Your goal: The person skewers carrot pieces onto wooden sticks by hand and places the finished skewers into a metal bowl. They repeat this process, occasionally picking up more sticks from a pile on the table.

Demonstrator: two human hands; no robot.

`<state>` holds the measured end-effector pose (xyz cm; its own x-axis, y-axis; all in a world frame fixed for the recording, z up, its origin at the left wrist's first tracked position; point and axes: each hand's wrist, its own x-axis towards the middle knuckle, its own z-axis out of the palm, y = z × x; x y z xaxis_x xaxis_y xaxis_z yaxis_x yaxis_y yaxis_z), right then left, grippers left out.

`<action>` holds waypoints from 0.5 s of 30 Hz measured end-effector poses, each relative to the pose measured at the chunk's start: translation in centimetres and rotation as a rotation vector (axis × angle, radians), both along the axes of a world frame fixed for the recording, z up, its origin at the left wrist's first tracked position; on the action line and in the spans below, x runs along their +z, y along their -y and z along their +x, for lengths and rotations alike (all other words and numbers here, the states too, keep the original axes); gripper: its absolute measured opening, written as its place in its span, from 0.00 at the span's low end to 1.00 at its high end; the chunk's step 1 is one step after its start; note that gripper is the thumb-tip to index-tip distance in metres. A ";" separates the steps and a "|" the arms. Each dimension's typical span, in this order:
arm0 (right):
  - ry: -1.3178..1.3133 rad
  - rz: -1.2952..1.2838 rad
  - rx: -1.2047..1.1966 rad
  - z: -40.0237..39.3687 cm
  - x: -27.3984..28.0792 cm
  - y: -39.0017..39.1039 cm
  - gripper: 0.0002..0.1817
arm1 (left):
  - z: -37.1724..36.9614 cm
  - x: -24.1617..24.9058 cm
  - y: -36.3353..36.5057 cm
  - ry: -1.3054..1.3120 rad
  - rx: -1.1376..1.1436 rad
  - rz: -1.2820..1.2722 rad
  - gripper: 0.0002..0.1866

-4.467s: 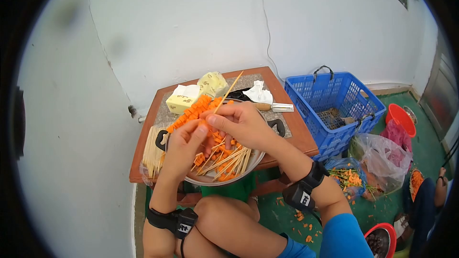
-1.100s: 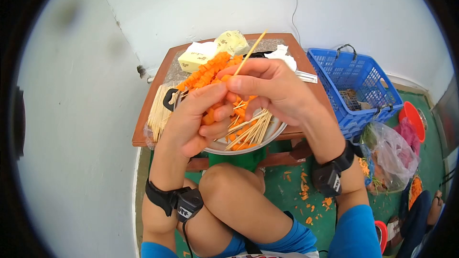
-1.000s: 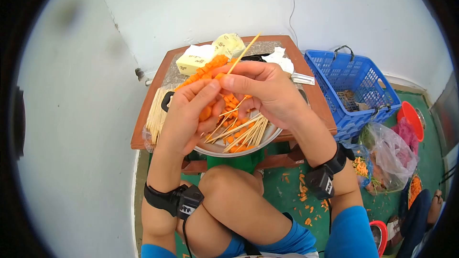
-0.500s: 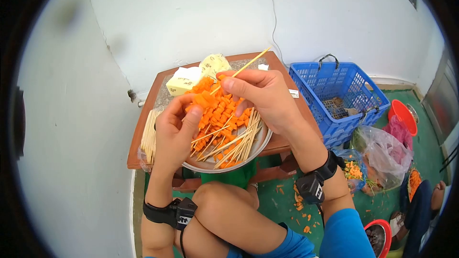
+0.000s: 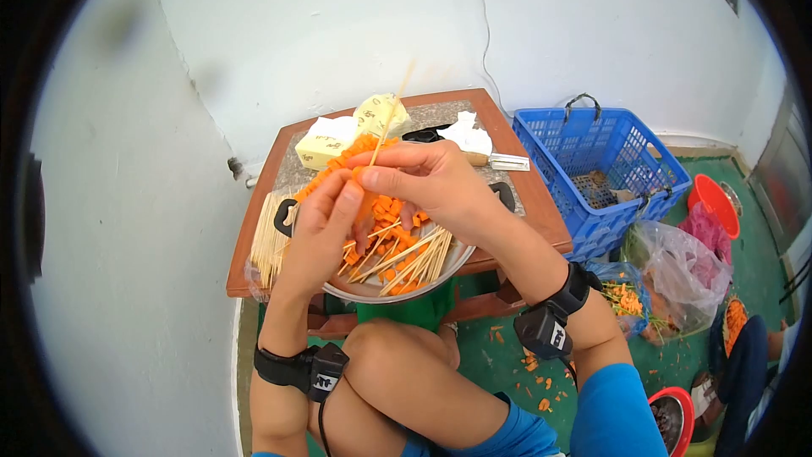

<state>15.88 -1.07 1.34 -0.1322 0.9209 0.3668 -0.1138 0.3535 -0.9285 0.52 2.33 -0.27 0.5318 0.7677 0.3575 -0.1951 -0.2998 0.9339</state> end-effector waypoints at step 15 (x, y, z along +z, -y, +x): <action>1.448 -0.150 -0.256 1.6 -7.7 -3.9 0.10 | -0.6 0.6 -0.4 0.224 0.157 -0.238 0.15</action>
<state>17.47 2.82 -6.32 -0.1234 0.9916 -0.0383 0.9721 0.1130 -0.2057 -0.09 2.76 0.29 0.3295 0.9096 0.2532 -0.3718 -0.1215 0.9203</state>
